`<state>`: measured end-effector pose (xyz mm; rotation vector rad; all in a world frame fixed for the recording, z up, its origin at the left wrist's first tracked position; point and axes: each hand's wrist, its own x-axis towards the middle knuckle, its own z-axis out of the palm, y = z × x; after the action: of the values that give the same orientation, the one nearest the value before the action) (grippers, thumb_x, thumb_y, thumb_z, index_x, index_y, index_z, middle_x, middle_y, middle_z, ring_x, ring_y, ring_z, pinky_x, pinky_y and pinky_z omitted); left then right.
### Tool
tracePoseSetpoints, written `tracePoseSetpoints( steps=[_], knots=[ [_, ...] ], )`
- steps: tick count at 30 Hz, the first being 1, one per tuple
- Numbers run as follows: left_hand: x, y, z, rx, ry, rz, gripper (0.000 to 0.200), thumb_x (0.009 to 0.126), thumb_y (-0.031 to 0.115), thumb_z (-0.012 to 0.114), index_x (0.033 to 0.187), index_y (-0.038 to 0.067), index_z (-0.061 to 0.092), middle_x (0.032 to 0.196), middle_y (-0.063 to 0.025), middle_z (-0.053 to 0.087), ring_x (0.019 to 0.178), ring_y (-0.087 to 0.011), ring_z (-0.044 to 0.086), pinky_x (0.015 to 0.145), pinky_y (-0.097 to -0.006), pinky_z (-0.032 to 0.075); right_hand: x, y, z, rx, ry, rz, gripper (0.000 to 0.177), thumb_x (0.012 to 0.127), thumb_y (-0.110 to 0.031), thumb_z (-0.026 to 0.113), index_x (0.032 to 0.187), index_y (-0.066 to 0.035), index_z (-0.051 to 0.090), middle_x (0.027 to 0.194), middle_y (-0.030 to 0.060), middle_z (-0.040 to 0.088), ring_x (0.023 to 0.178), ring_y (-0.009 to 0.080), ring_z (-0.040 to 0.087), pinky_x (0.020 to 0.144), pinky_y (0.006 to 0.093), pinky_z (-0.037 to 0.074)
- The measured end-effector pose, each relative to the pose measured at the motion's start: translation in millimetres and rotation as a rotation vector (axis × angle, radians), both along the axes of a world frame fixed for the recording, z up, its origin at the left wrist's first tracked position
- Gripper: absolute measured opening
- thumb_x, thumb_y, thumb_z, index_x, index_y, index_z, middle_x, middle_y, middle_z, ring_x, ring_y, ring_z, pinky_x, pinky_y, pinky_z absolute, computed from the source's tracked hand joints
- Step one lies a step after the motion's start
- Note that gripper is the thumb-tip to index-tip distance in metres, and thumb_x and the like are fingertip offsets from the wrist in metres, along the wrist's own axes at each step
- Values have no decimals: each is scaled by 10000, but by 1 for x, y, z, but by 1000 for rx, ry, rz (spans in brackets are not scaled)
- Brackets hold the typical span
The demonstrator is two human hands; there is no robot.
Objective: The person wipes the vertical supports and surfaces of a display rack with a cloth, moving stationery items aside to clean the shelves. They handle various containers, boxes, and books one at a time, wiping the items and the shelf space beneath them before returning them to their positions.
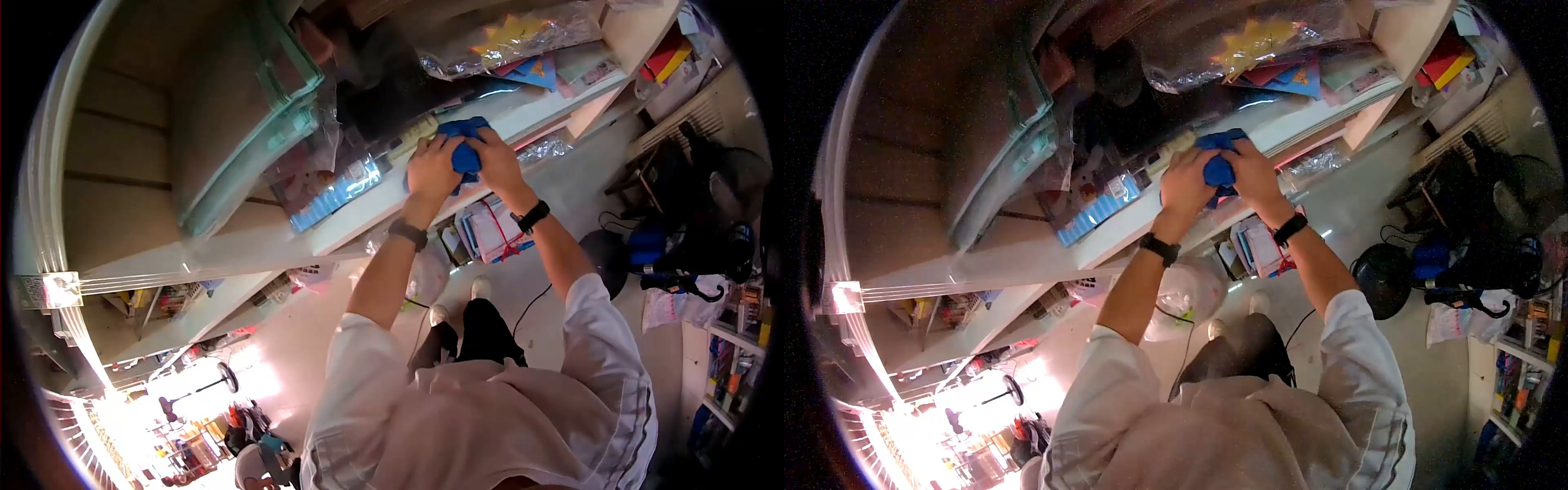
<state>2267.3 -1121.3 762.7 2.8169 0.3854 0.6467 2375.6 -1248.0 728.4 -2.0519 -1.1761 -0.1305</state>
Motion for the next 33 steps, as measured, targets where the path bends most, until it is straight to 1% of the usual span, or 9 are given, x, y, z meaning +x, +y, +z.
tracePoseSetpoints(
  steps=[2, 5, 7, 11, 14, 17, 25, 29, 33],
  knots=[
    [1, -7, 7, -57, 66, -38, 473, 655, 186, 777, 1112, 258, 681, 1083, -1, 666, 1035, -293, 603, 805, -381, 569, -6, -16, 10, 9, -8, -16, 323, 777, -65, 657, 1094, -99, 714, 1039, 150, 632, 1005, 367, 621, 812, 445, 527],
    [-12, -6, 3, -135, 75, -66, 425, 655, 278, 804, 1062, 255, 685, 1062, 4, 671, 991, -297, 611, 793, -398, 569, -17, -26, 15, -138, 53, 17, 377, 772, 20, 622, 1125, -80, 708, 1139, 154, 630, 1052, 376, 619, 855, 430, 536],
    [-37, 0, 2, -177, 78, -51, 424, 663, 293, 807, 1068, 241, 690, 1057, -5, 673, 978, -297, 616, 800, -402, 566, -30, -21, 19, -68, -25, 137, 380, 750, -30, 652, 1120, -93, 714, 1063, 140, 631, 1011, 361, 620, 830, 439, 532],
    [-106, 23, 0, -197, 9, 31, 411, 672, 240, 801, 1069, 199, 704, 1058, -22, 678, 984, -300, 623, 826, -414, 556, -59, 21, -9, 59, -102, 413, 394, 738, -51, 662, 1122, -120, 713, 1041, 125, 632, 990, 341, 624, 823, 430, 535],
    [-125, 34, -4, -186, 5, 184, 444, 667, 202, 789, 1100, 201, 689, 1074, -33, 675, 1012, -296, 617, 831, -418, 556, -79, 47, 4, 66, -60, 455, 418, 741, -34, 652, 1145, -131, 696, 1058, 127, 627, 1005, 334, 626, 816, 422, 544],
    [-108, 23, 0, -159, 40, 263, 491, 653, 175, 784, 1130, 201, 668, 1076, -41, 669, 1037, -292, 608, 829, -413, 558, -72, 46, 12, -103, 61, 414, 507, 702, 12, 686, 1195, -103, 674, 1173, 162, 617, 1072, 374, 613, 893, 431, 536],
    [-40, -1, 4, -155, 34, 27, 431, 687, 190, 757, 1107, 202, 662, 1016, -31, 678, 994, -296, 608, 805, -398, 561, -42, -1, 16, -90, 8, 48, 408, 759, 6, 633, 1147, -109, 690, 1034, 155, 634, 960, 389, 635, 781, 456, 549],
    [-57, 12, -3, -198, 40, -70, 354, 720, 249, 754, 1065, 201, 690, 994, -28, 680, 971, -288, 609, 799, -397, 557, -54, -6, 26, -285, 17, 68, 381, 748, -15, 664, 1119, -89, 703, 1013, 149, 645, 956, 375, 642, 795, 451, 551],
    [-120, 32, 1, -276, 54, -50, 317, 735, 295, 747, 1032, 191, 711, 988, -37, 690, 961, -279, 626, 816, -399, 555, -93, 8, 21, -273, -83, 271, 393, 727, -20, 684, 1114, -90, 708, 1043, 140, 636, 990, 362, 644, 818, 434, 560]
  ],
)
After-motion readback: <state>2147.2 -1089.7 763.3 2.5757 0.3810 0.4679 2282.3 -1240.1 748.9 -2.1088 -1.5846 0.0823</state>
